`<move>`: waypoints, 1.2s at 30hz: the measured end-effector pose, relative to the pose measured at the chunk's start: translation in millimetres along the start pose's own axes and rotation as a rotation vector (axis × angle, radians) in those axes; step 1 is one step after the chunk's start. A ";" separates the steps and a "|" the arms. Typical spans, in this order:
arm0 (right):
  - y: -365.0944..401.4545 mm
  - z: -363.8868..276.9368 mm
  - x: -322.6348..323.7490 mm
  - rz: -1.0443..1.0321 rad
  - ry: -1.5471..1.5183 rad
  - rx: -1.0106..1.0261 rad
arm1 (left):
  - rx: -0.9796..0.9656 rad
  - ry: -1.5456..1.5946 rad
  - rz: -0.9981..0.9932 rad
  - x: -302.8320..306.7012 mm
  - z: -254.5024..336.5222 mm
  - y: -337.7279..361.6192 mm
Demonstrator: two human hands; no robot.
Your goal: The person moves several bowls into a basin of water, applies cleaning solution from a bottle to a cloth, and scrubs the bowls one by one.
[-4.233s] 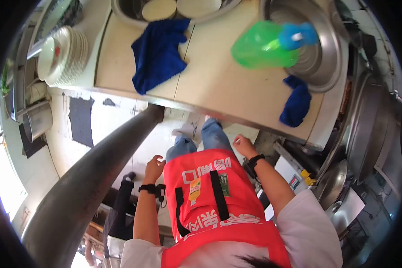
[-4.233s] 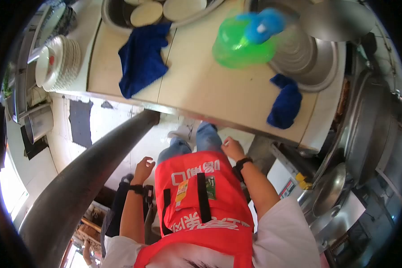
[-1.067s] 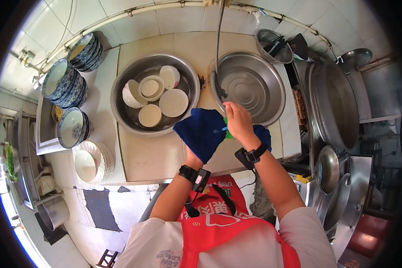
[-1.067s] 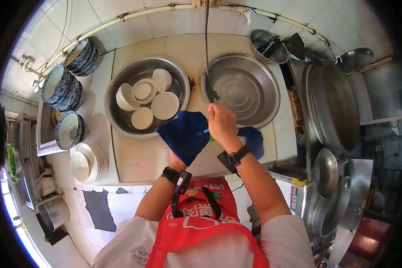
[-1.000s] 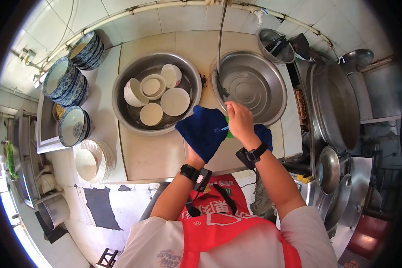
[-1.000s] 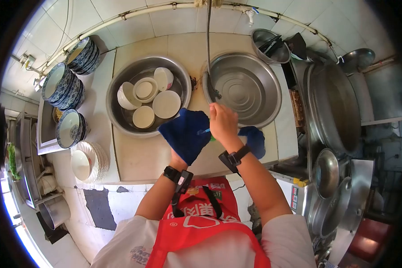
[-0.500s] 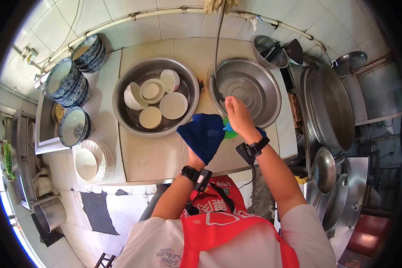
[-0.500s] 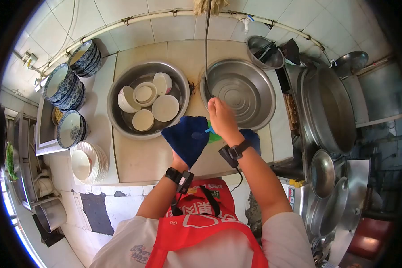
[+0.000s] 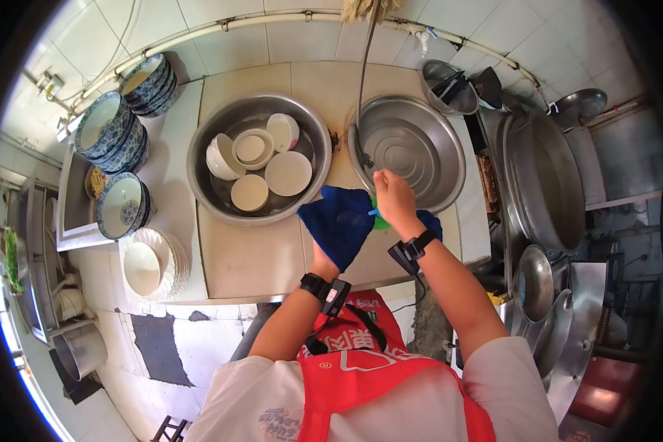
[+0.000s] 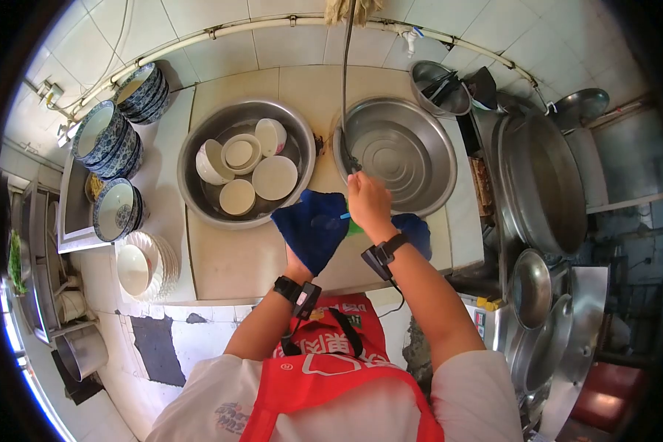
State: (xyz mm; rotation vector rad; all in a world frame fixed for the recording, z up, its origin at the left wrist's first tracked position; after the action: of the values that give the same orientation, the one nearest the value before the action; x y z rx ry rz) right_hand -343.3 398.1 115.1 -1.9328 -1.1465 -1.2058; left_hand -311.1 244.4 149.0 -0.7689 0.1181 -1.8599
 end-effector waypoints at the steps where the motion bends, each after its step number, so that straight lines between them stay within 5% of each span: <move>1: -0.3 2.1 -0.6 -0.057 -0.043 -0.040 | -0.036 -0.152 -0.008 -1.7 -0.8 2.8; 6: 0.8 -6.1 6.4 -0.077 -0.230 -0.025 | -0.217 -0.634 0.013 10.4 22.9 14.3; 9: -3.4 -2.4 5.2 -0.105 -0.348 -0.078 | -0.082 -0.446 -0.110 1.3 5.7 19.7; 11: -3.9 -6.0 9.9 -0.094 -0.155 -0.093 | -0.018 -0.033 -0.098 -30.9 -32.1 38.3; 20: 2.1 -6.8 7.3 0.045 -0.128 -0.018 | 0.039 0.727 0.065 -25.3 -15.8 32.8; 21: 1.7 -5.5 8.1 0.050 -0.128 -0.014 | 0.033 0.727 0.067 -19.8 -11.3 28.2; 23: 2.6 -0.5 6.1 -0.014 -0.364 -0.002 | -0.114 -0.294 -0.266 -15.4 2.9 22.2; 24: 5.7 -2.2 12.6 -0.017 -0.369 0.005 | -0.142 -0.416 -0.243 -4.6 10.4 21.5; 28: 32.0 -30.1 49.1 -0.189 -0.174 0.342 | -0.080 -0.313 -0.083 36.0 18.6 17.1; 32: 52.6 -39.9 43.3 -0.665 -0.132 0.282 | 0.090 -0.192 -0.107 72.3 9.1 26.5; 34: 44.4 -39.3 38.2 -0.592 -0.130 0.381 | 0.191 -0.195 -0.205 75.3 -15.1 43.1; 36: 38.1 -46.7 41.5 -0.507 -0.124 0.460 | 0.320 0.202 0.163 76.0 -55.5 78.6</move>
State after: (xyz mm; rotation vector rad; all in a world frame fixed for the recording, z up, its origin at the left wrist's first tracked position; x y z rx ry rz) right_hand -319.3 357.6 171.1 -1.4254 -1.8697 -0.9466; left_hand -295.9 130.4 106.5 -0.3408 0.0094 -1.7415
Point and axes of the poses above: each hand's wrist, its own y-axis away from the middle knuckle, its own x-axis out of the back of the hand, z = x × y, the point moved 9 cm from there along -y, towards the middle knuckle, and after that the axes turned 13 degrees about -x, right-handed, at the moved point
